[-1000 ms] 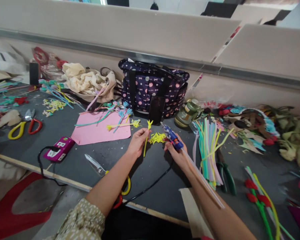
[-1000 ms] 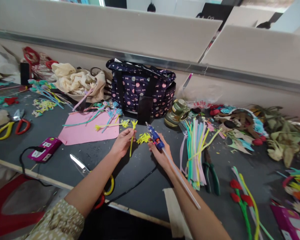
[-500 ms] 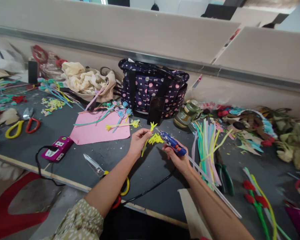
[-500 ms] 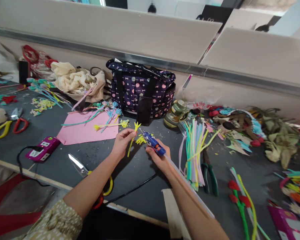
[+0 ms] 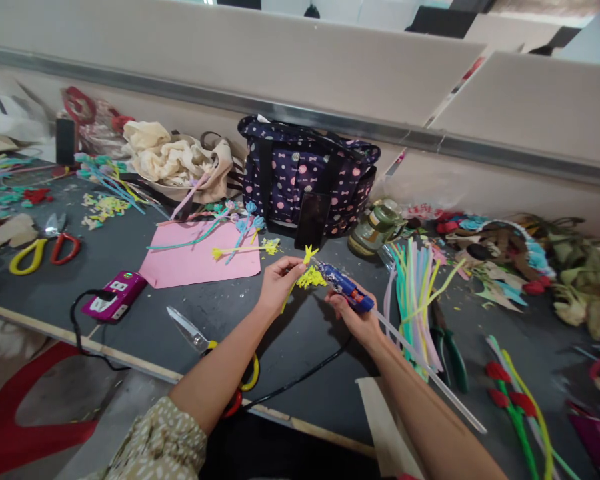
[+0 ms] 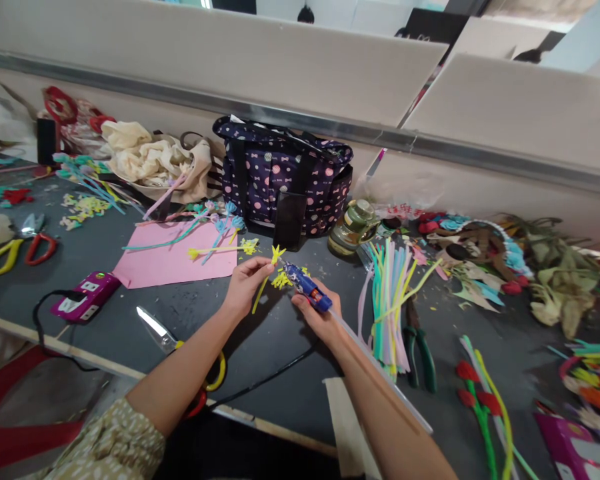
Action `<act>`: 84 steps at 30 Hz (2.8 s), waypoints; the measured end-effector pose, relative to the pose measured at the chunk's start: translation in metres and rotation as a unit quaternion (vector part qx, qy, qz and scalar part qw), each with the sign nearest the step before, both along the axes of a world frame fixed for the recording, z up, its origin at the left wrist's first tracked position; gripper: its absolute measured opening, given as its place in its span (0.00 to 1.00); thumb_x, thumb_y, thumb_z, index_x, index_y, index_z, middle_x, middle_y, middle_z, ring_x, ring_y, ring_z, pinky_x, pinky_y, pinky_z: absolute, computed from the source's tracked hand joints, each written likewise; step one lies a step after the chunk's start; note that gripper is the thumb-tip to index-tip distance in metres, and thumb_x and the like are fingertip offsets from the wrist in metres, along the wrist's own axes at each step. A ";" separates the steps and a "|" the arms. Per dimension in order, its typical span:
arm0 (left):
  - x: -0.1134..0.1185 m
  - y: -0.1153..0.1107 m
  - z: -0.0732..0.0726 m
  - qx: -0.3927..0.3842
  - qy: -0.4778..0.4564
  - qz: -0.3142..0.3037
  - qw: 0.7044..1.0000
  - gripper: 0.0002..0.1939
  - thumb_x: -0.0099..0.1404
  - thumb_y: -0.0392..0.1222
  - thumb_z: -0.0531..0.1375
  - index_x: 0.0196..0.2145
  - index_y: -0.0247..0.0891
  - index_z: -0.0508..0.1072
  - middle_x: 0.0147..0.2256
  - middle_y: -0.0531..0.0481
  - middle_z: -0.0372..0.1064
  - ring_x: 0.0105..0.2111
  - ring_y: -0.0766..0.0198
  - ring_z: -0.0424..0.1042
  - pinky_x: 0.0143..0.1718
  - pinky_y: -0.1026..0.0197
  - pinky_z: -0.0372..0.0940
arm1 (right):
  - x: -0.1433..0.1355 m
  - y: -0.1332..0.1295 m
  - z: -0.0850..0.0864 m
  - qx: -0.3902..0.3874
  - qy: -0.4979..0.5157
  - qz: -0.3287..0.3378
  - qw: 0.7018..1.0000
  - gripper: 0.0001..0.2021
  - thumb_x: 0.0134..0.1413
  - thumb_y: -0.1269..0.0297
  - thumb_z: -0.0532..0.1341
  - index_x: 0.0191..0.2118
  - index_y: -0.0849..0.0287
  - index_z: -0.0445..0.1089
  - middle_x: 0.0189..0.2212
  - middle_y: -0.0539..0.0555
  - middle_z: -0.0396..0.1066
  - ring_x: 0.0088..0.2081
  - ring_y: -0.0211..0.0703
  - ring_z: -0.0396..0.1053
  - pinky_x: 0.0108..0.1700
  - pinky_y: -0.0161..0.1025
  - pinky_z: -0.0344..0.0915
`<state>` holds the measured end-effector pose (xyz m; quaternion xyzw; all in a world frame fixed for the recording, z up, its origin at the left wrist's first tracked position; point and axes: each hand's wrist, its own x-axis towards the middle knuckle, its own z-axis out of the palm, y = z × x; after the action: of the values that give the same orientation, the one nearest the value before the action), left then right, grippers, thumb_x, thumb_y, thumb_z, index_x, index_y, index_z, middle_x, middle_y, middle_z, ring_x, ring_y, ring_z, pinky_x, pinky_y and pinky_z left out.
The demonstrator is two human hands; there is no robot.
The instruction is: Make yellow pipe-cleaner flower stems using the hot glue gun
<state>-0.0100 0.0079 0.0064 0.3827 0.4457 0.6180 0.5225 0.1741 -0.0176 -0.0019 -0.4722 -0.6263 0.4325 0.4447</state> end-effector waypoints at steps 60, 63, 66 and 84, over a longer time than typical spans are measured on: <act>-0.003 -0.001 -0.005 0.055 0.065 -0.021 0.996 0.09 0.57 0.45 0.64 0.31 0.37 0.77 0.30 0.51 0.69 0.30 0.67 0.64 0.32 0.64 0.58 | -0.003 -0.002 0.003 -0.057 0.027 -0.018 0.998 0.15 0.47 0.52 0.65 0.24 0.58 0.65 0.15 0.46 0.64 0.14 0.34 0.62 0.17 0.32 0.60; -0.003 -0.001 -0.005 0.057 0.064 -0.022 0.996 0.09 0.57 0.45 0.64 0.32 0.37 0.77 0.30 0.51 0.69 0.30 0.67 0.64 0.33 0.63 0.58 | -0.003 -0.002 0.004 -0.063 0.028 -0.019 0.997 0.15 0.47 0.52 0.65 0.24 0.58 0.66 0.15 0.46 0.64 0.14 0.34 0.62 0.16 0.32 0.59; -0.003 -0.001 -0.005 0.057 0.066 -0.024 0.996 0.08 0.58 0.45 0.64 0.32 0.37 0.77 0.31 0.51 0.70 0.30 0.66 0.65 0.33 0.63 0.58 | -0.004 -0.002 0.006 -0.065 0.027 -0.017 0.997 0.15 0.47 0.52 0.65 0.23 0.58 0.66 0.14 0.46 0.64 0.14 0.34 0.62 0.16 0.32 0.59; -0.004 -0.002 -0.005 0.067 0.076 -0.021 0.995 0.09 0.58 0.46 0.64 0.32 0.38 0.78 0.30 0.51 0.68 0.30 0.67 0.64 0.32 0.64 0.58 | -0.007 -0.003 0.014 -0.065 0.005 -0.021 0.998 0.17 0.45 0.51 0.64 0.20 0.57 0.64 0.12 0.47 0.63 0.13 0.35 0.61 0.16 0.33 0.59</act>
<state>-0.0136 0.0061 0.0015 0.4719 0.4335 0.6043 0.4737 0.1673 -0.0204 0.0126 -0.5111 -0.5846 0.4655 0.4246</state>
